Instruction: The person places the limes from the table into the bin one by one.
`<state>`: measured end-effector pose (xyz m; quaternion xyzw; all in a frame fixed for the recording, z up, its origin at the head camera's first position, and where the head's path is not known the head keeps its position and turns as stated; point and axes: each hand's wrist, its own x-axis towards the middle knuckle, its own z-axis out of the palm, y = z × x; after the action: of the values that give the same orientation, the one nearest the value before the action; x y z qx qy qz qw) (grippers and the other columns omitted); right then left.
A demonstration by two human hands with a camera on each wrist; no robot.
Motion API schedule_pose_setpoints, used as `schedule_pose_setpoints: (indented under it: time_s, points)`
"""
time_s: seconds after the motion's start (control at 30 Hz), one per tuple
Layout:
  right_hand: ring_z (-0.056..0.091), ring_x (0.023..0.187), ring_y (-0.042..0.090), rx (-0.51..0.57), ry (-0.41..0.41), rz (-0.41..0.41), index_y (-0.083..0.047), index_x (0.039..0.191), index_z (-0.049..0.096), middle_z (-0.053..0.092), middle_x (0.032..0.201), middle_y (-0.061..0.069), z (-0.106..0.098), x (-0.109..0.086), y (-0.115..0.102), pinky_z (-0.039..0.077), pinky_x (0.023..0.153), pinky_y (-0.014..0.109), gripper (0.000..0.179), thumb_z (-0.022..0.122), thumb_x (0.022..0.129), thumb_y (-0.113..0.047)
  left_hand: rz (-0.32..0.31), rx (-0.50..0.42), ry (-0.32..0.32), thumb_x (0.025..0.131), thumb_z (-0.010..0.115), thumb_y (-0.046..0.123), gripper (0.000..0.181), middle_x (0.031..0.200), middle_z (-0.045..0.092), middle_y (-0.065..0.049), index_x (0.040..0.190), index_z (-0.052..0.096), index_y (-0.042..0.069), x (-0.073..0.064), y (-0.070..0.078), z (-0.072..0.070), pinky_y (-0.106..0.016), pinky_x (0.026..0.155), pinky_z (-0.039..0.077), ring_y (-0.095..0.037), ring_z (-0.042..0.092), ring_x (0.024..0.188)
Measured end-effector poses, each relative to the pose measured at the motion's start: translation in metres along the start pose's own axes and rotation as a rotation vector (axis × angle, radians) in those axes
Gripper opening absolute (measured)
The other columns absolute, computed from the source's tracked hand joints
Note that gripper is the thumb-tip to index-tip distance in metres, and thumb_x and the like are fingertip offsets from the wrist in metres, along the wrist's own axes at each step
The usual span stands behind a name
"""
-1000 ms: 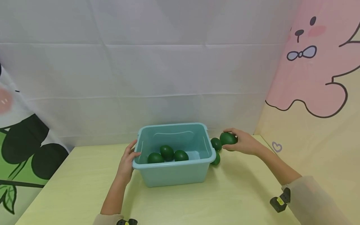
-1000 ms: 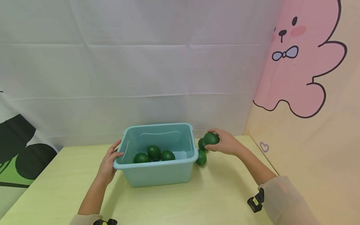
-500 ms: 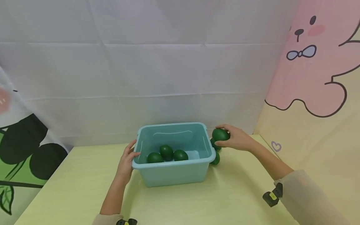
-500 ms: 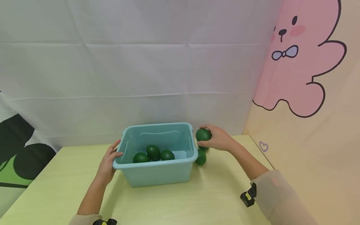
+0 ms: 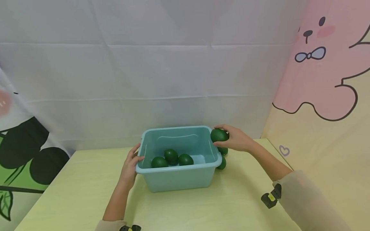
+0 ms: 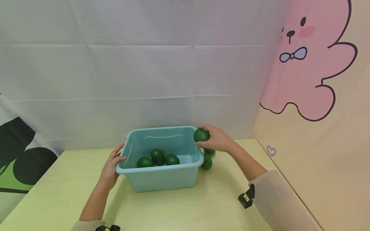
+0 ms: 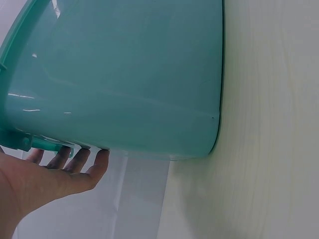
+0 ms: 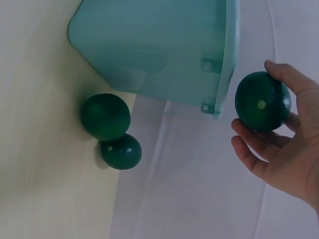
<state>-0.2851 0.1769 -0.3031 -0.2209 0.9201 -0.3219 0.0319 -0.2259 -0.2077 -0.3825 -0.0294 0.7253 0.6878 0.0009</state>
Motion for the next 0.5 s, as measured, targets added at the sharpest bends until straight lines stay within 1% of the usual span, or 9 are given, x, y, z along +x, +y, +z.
schedule_pose_setpoints:
  time_s: [0.2,0.37,0.5]
  points:
    - [0.058,0.100,0.025,0.019,-0.005,-0.001,-0.019,0.138,0.042,0.055,0.123,0.011,0.003,0.008,-0.004,0.050,0.077,0.037,0.069,0.070,0.080,-0.042,0.003,-0.008,0.005,0.095,0.036,0.011,0.061,0.153,0.019,-0.016,0.151,0.015,0.021,0.000,0.001,0.000,-0.029,0.088,0.039,-0.034,0.031,0.131]
    - [0.058,0.098,0.024,0.033,-0.003,-0.009,-0.018,0.139,0.042,0.056,0.119,0.010,0.005,0.015,-0.007,0.051,0.074,0.035,0.071,0.070,0.079,-0.043,0.003,-0.011,0.004,0.095,0.036,0.011,0.061,0.153,0.020,-0.016,0.151,0.014,0.020,0.001,0.000,0.000,-0.029,0.088,0.039,-0.034,0.031,0.131]
    - [0.057,0.099,0.024,0.037,0.001,-0.002,-0.019,0.139,0.042,0.056,0.119,0.009,0.008,0.018,-0.011,0.051,0.075,0.035,0.071,0.070,0.079,-0.044,0.001,-0.008,0.006,0.095,0.036,0.011,0.061,0.153,0.019,-0.016,0.151,0.014,0.019,0.000,0.000,0.000,-0.029,0.088,0.039,-0.034,0.031,0.131]
